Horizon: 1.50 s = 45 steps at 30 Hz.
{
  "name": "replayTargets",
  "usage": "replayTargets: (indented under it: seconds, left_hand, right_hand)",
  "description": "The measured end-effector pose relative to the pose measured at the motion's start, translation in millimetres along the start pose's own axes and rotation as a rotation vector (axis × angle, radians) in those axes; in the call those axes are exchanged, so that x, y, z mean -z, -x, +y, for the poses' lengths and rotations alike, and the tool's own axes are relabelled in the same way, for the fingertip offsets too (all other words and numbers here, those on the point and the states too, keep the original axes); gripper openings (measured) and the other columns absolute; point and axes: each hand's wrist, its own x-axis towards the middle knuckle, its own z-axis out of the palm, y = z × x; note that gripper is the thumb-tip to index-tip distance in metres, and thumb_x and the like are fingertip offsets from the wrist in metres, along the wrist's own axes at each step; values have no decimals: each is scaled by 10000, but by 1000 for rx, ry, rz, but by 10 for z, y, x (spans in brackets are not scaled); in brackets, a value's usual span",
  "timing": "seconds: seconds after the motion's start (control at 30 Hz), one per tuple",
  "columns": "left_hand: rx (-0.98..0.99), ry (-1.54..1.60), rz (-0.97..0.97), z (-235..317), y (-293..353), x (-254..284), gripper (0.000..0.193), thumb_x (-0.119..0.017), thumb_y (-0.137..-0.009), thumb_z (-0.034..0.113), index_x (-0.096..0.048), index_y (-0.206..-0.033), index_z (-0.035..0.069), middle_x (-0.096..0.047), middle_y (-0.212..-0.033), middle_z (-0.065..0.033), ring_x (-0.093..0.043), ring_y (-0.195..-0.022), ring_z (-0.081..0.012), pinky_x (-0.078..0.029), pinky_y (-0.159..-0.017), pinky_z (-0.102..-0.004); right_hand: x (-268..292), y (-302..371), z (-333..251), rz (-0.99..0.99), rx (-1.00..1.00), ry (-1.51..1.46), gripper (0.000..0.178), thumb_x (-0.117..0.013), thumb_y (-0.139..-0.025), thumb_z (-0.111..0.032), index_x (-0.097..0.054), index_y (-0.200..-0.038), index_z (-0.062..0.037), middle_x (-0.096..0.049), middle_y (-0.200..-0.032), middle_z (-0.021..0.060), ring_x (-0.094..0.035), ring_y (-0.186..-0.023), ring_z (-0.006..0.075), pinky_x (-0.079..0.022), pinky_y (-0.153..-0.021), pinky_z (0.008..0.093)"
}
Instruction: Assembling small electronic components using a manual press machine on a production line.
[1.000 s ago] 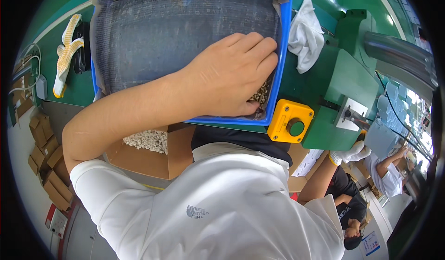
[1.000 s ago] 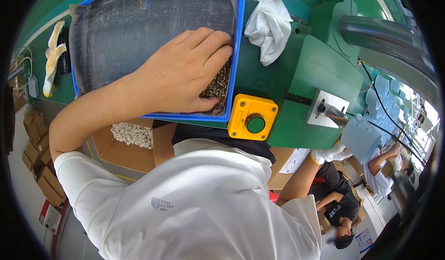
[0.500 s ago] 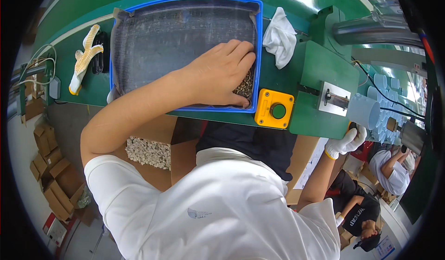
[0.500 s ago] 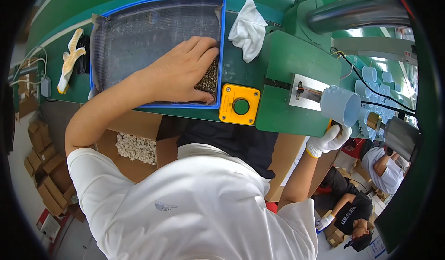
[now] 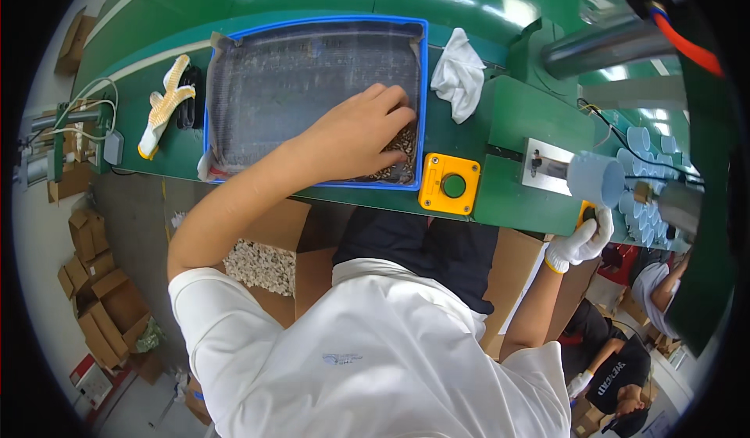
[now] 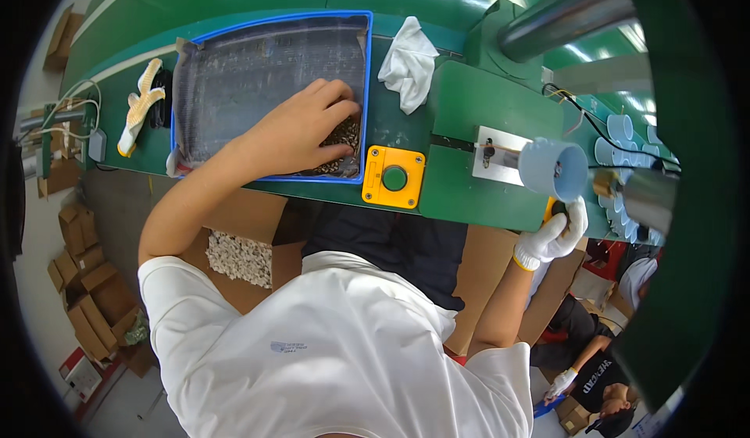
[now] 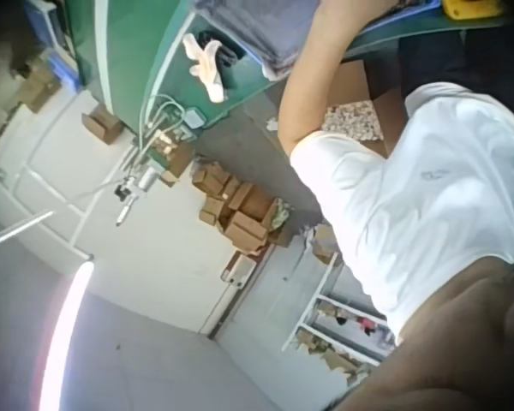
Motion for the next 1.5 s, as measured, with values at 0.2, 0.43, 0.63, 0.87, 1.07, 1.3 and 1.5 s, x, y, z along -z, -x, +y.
replayTargets:
  seconds: [0.2,0.43,0.63,0.87,1.07,1.3,1.5]
  left_hand:
    - [54,-45,71,262,-45,-76,262,-850,-887,151,-741,-1092,31,-672,-1194,-126,-636,-1151,-372,-551,-1012,-470]
    - [179,-52,223,307,151,-264,111,-760,-948,83,-764,-1039,19,-735,-1219,-129,-671,-1167,-377,-541,-1023,-463]
    - [236,-2,331,307,87,-377,95,-712,-987,57,-701,-1057,-6,-741,-1200,-163,-669,-1151,-403,-530,-1025,-468]
    - [261,-37,367,279,126,-453,73,-677,-984,35,-663,-1038,-13,-731,-1141,-191,-670,-1106,-421,-526,-984,-482]
    - [272,-52,389,421,115,-433,50,-647,-986,28,-635,-1019,-8,-706,-1114,-203,-656,-1073,-428,-521,-959,-489]
    - [312,-113,406,405,220,-442,106,-514,-1078,44,-604,-1097,-9,-663,-1100,-216,-631,-1043,-429,-506,-939,-496]
    - [239,-92,378,472,-163,-513,124,-510,-1091,59,-608,-1101,-15,-662,-1097,-216,-628,-1053,-429,-498,-950,-497]
  right_hand:
    - [64,-236,-220,-43,80,129,280,-558,-973,24,-723,-1196,62,-740,-1245,215,-708,-1135,325,-566,-1049,447]
    - [-67,-299,-300,17,145,78,264,-711,-866,30,-753,-1115,-48,-772,-1109,178,-735,-1015,394,-588,-920,458]
    - [-67,-963,-1139,-56,237,3,340,-846,-786,-124,-758,-1106,-50,-776,-1086,164,-728,-998,404,-594,-906,485]
    - [-574,-1157,-1361,-164,367,-290,287,-910,-729,-126,-682,-901,-95,-683,-1165,203,-683,-1000,428,-567,-837,514]
    - [-17,-1418,-1005,163,229,-350,299,-894,-791,-33,-632,-936,-36,-687,-1351,277,-717,-1193,469,-570,-1050,487]
    - [-957,-2306,596,-261,-42,221,207,-753,-940,-234,-753,-1030,-47,-696,-1165,224,-685,-1160,429,-572,-1013,513]
    - [-995,-2302,1500,-460,91,695,220,-774,-899,-260,-801,-1030,-85,-712,-1273,165,-672,-1220,385,-572,-1033,498]
